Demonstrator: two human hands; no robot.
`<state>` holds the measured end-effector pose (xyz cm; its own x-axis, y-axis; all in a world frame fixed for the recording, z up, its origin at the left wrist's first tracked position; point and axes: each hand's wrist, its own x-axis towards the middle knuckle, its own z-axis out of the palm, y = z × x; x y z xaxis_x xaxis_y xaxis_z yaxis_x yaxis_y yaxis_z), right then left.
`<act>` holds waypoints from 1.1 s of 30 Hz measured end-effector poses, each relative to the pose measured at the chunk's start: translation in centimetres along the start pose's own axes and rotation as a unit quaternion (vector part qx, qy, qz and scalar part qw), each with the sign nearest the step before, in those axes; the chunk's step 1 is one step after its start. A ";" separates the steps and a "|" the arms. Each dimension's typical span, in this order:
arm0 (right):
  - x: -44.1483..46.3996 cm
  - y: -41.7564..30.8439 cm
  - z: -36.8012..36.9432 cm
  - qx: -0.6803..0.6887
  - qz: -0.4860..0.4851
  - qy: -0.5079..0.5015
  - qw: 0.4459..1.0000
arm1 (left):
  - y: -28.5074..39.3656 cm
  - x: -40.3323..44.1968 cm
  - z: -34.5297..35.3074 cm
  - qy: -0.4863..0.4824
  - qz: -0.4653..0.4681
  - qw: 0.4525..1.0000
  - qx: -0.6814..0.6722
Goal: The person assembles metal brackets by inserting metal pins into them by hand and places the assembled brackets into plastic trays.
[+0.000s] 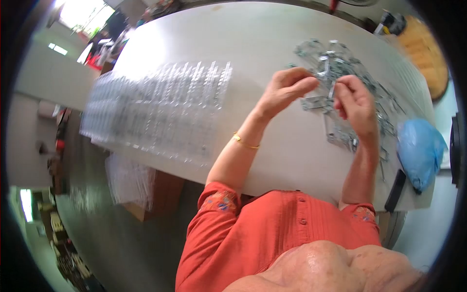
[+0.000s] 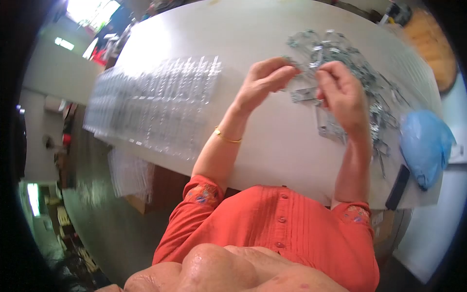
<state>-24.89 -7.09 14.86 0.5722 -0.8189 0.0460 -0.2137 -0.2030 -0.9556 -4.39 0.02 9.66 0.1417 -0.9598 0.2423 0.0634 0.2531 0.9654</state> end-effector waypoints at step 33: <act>0.3 0.7 3.0 -0.215 -0.381 0.138 0.888 | -1.6 0.7 -0.3 0.118 0.062 0.990 0.044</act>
<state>-22.45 -5.86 13.34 0.4771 -0.4440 0.7584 -0.1646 -0.8929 -0.4191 -4.13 -1.04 8.26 0.3704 -0.8640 0.3409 -0.0545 0.3461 0.9366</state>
